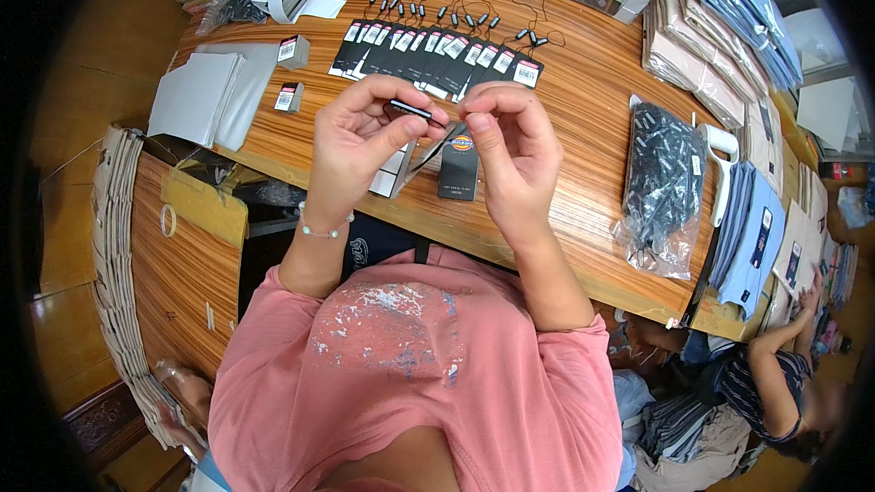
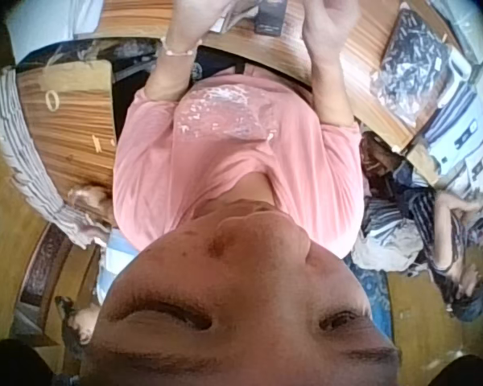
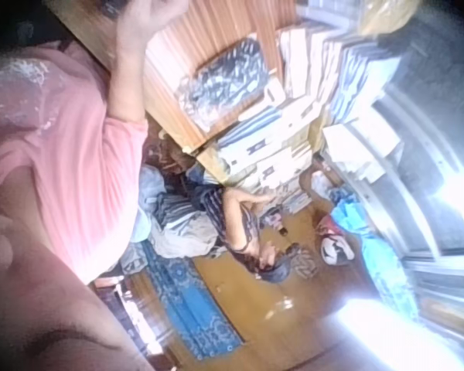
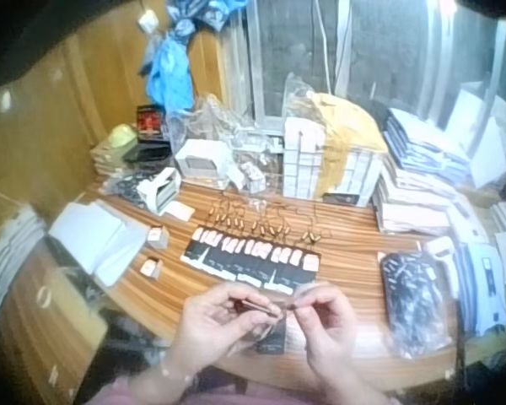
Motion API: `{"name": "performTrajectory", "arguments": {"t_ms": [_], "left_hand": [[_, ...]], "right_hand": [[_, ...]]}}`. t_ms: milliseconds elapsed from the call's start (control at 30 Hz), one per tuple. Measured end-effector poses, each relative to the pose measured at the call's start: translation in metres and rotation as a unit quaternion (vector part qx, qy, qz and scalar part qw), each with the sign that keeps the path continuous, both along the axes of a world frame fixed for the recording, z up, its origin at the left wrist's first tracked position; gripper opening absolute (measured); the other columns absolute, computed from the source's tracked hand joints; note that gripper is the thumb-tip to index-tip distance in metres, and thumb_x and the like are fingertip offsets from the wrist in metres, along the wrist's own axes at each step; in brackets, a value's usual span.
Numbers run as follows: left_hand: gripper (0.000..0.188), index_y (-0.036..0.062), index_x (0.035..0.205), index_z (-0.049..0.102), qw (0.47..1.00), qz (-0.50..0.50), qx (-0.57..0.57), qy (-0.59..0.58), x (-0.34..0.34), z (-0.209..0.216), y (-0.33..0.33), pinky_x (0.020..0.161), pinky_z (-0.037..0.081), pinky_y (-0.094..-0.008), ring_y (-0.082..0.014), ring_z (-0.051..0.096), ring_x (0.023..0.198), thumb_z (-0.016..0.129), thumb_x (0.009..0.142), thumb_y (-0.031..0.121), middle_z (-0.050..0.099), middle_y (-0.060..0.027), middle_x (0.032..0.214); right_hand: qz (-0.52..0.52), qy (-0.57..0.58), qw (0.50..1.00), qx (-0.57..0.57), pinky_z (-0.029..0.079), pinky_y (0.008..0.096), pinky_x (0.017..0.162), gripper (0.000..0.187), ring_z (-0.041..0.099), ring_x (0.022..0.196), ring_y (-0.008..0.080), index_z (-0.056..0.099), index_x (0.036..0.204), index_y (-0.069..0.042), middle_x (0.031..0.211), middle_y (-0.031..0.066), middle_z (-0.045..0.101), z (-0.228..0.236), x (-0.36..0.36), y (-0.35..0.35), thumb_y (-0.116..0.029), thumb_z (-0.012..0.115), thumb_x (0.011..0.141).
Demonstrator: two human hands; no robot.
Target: The person attaches hang tags to black cords by hand, one at a time, and places them onto a table.
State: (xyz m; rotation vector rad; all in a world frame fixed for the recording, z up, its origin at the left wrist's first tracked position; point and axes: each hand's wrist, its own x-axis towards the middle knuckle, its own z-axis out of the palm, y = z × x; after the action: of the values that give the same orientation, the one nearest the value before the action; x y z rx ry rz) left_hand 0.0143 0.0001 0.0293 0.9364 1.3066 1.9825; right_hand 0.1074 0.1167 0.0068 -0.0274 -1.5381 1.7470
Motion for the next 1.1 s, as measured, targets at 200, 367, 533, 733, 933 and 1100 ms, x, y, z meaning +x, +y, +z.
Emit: {"name": "performTrajectory", "arguments": {"t_ms": [200,367,533,733,933,1100], "left_hand": [[0.015,-0.0042,0.097,0.053,0.999,0.001,-0.003,-0.039,0.003,0.006,0.001,0.072,0.048,-0.0217,-0.0130,0.060,0.081,0.054,0.082,0.000,0.059,-0.0087,0.087],[0.016,-0.0041,0.097,0.055,0.999,-0.013,-0.005,-0.043,0.000,0.000,0.001,0.069,0.048,-0.0212,-0.0117,0.059,0.075,0.056,0.081,0.001,0.059,-0.0079,0.082],[0.017,-0.0043,0.096,0.055,0.996,-0.045,-0.008,-0.076,0.000,-0.001,0.001,0.066,0.048,-0.0213,-0.0106,0.059,0.071,0.057,0.080,0.001,0.059,-0.0075,0.080],[0.016,-0.0046,0.095,0.056,0.996,-0.046,0.005,-0.081,-0.001,-0.005,0.003,0.065,0.049,-0.0215,-0.0113,0.059,0.070,0.057,0.080,0.000,0.060,-0.0080,0.080],[0.016,-0.0045,0.095,0.056,0.994,-0.055,-0.003,-0.092,-0.001,-0.003,0.004,0.065,0.049,-0.0214,-0.0108,0.059,0.070,0.058,0.080,0.000,0.060,-0.0077,0.080],[0.015,-0.0043,0.093,0.057,0.995,-0.056,-0.023,-0.076,-0.001,-0.005,0.004,0.063,0.048,-0.0201,-0.0093,0.058,0.067,0.059,0.079,0.001,0.059,-0.0063,0.077]], "right_hand": [[-0.048,-0.077,0.994,0.064,0.042,0.0230,0.073,0.014,0.052,0.079,0.0114,0.052,0.086,0.002,0.085,0.0057,0.054,0.015,0.011,-0.001,0.002,0.061,0.075],[-0.028,-0.085,0.993,0.073,0.043,0.0230,0.071,0.020,0.053,0.077,0.0111,0.050,0.088,0.001,0.084,0.0051,0.053,0.016,0.014,0.002,0.003,0.063,0.073],[0.001,-0.077,0.996,0.040,0.043,0.0224,0.071,0.023,0.053,0.078,0.0108,0.047,0.088,0.001,0.084,0.0047,0.052,0.015,0.015,0.004,0.005,0.063,0.072],[0.030,-0.066,0.997,0.003,0.043,0.0213,0.071,0.024,0.054,0.078,0.0102,0.046,0.088,0.000,0.084,0.0043,0.051,0.013,0.015,0.006,0.006,0.062,0.073],[0.047,-0.076,0.996,-0.002,0.043,0.0209,0.070,0.024,0.054,0.076,0.0093,0.045,0.088,0.000,0.082,0.0042,0.051,0.014,0.016,0.008,0.006,0.062,0.073],[0.065,-0.085,0.994,-0.022,0.042,0.0203,0.068,0.024,0.053,0.075,0.0083,0.044,0.088,-0.001,0.080,0.0037,0.052,0.015,0.015,0.009,0.005,0.062,0.073]]}}
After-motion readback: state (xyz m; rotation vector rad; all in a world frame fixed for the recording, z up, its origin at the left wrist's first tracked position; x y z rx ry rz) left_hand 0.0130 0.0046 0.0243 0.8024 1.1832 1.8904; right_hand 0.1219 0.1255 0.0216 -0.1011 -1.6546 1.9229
